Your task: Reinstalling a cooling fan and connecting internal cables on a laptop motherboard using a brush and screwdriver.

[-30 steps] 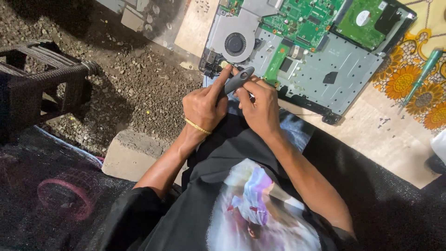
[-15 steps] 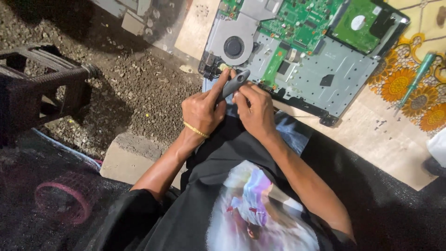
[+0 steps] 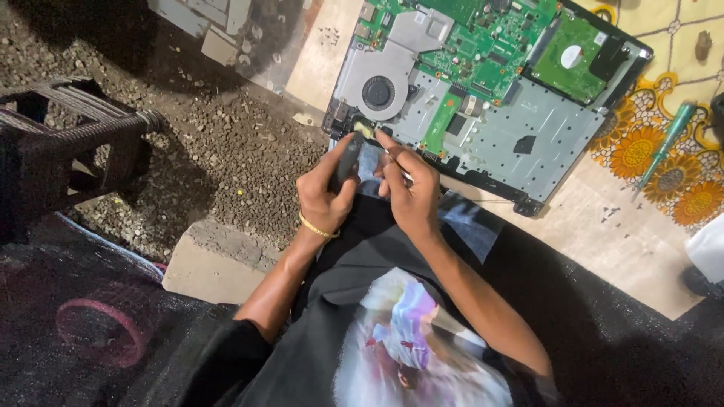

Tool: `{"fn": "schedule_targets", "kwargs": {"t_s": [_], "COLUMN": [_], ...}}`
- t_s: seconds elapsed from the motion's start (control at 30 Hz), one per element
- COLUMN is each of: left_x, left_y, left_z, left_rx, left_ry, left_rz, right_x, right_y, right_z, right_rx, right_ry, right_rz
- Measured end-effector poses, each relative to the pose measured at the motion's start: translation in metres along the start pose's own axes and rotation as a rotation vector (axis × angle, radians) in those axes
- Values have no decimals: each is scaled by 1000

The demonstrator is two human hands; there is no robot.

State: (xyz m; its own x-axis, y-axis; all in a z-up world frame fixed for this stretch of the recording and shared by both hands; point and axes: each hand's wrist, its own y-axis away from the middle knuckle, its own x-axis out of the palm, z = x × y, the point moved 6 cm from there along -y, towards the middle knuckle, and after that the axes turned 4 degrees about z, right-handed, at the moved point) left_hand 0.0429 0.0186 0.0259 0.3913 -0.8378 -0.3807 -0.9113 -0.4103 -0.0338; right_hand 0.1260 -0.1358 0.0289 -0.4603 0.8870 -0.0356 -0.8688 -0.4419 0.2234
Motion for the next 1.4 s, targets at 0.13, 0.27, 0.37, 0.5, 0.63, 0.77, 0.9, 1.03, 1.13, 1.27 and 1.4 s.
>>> {"fn": "schedule_targets", "kwargs": {"t_s": [0.13,0.27,0.37,0.5,0.63,0.77,0.9,1.03,1.13,1.27,1.4], "left_x": [10,18,23,20,22,20,24,34,37,-8,-22], "left_y": [3,4,11,17,25,21,28,37,41,18,-13], "left_z": [14,17,23,29,38,36,39,23,26,31,48], "left_rx": [-135,-189,-314,-384,-400,-332,-288,-287,-327,-174,-312], "left_ry": [185,381,618,750,751,600,503,505,459,68,226], "left_rz": [-121,-24,48,39,41,70,54,68,37,-259,-301], "right_x": [-6,-9,-17,-26,-22,-20,-23,-23,-29,-79,-183], "right_y": [19,24,22,22,25,26,32,38,48,65,94], "right_z": [-21,-17,-19,-24,-24,-24,-22,-42,-55,-34,-18], "right_rx": [98,240,238,221,226,235,221,273,299,349,230], "right_ry": [-128,-267,-282,-242,-226,-236,-210,-233,-223,-216,-29], "right_rz": [-12,27,47,64,83,63,65,49,16,-222,-648]}}
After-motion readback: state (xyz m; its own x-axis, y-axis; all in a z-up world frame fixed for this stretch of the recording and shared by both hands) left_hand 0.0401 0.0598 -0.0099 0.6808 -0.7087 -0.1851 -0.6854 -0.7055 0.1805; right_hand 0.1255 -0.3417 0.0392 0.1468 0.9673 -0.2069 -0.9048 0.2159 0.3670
